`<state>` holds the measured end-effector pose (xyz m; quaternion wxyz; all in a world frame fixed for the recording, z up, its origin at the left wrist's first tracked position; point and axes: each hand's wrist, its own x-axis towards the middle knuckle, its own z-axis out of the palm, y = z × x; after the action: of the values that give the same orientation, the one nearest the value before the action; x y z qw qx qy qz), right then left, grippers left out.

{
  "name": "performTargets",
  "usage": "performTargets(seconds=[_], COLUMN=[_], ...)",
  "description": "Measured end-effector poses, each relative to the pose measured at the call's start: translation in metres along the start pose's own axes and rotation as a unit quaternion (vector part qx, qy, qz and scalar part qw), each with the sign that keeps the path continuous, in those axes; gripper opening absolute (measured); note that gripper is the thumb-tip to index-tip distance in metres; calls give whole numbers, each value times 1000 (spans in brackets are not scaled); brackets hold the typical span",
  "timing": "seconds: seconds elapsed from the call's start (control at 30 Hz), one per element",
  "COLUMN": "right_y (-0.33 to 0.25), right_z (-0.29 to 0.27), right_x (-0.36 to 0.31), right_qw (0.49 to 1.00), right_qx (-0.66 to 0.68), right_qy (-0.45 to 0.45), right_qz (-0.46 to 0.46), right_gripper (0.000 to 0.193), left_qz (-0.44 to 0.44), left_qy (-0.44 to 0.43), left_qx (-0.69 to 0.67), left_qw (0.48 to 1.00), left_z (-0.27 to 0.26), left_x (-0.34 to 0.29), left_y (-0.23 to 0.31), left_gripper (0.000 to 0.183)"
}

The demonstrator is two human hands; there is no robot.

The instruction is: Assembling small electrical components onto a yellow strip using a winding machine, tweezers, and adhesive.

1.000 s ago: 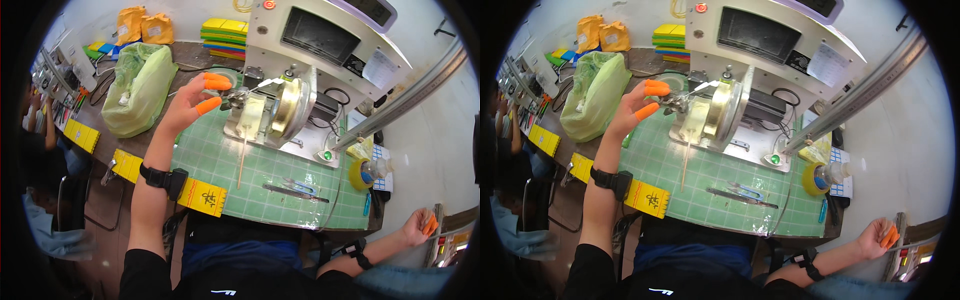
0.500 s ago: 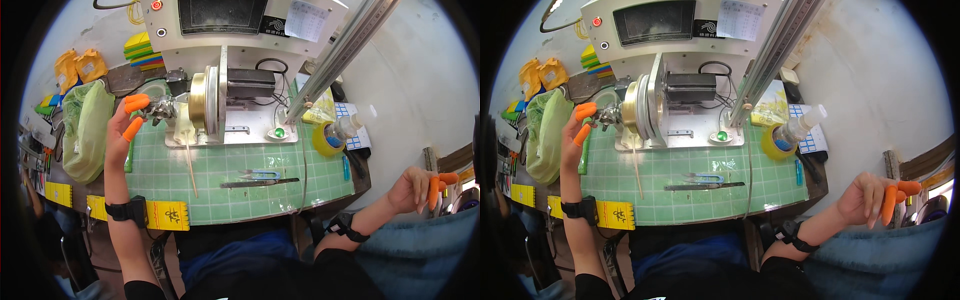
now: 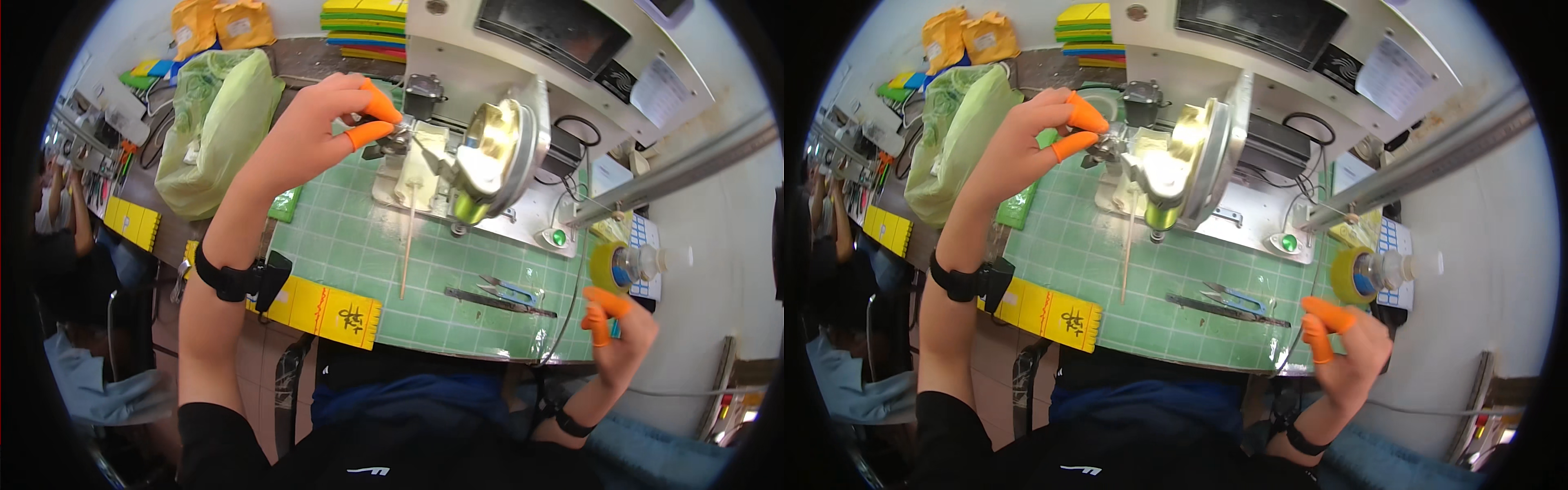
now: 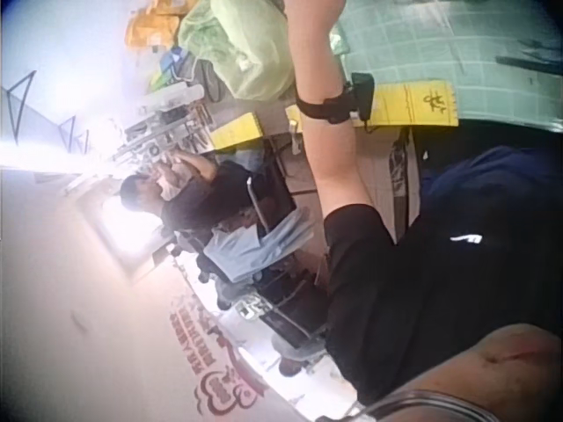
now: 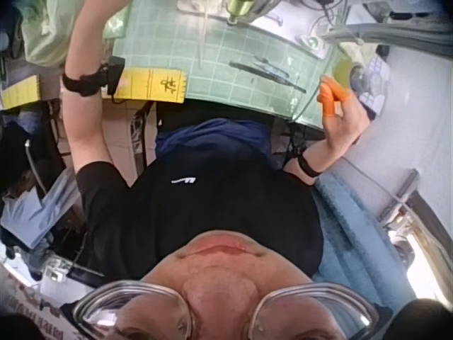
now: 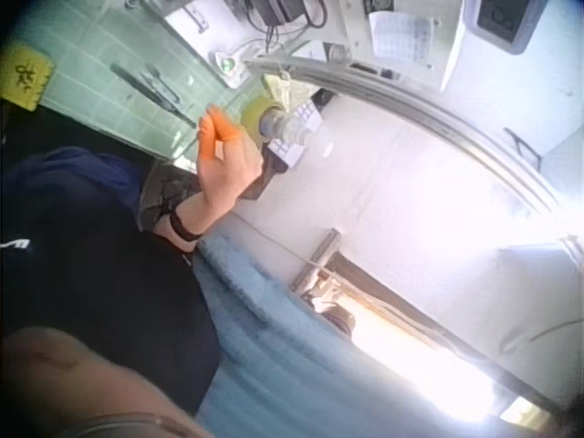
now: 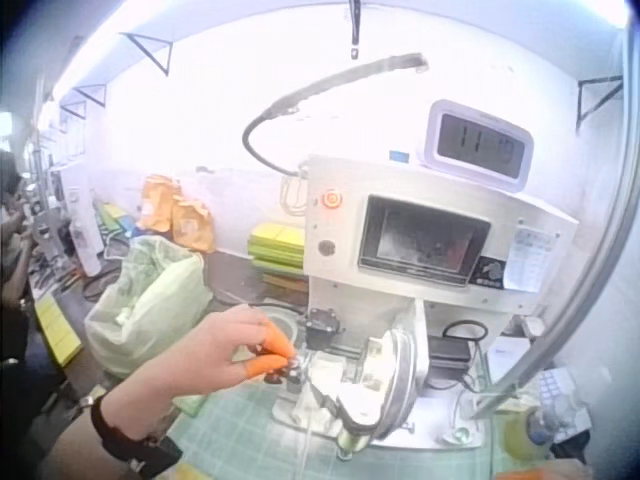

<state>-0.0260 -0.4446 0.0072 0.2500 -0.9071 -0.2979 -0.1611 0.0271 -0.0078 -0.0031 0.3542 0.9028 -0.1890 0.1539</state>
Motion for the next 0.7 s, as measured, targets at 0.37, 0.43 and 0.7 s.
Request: performTargets(seconds=[0.37,0.43,0.7], right_y=[-17,-15,-13], right_z=[64,69,81], right_x=[15,18,24], right_qw=[976,974,943], right_qx=[34,28,84], right_qy=[-191,-198,-275], right_qz=[102,106,169], right_gripper=[35,35,30], left_qz=[65,-4,15], left_qy=[17,20,52], left_qx=[-171,-318,-328], left_qw=[983,948,943], left_z=[24,31,39], left_x=[11,11,7], left_y=[-3,-9,-20], left_gripper=[3,3,4])
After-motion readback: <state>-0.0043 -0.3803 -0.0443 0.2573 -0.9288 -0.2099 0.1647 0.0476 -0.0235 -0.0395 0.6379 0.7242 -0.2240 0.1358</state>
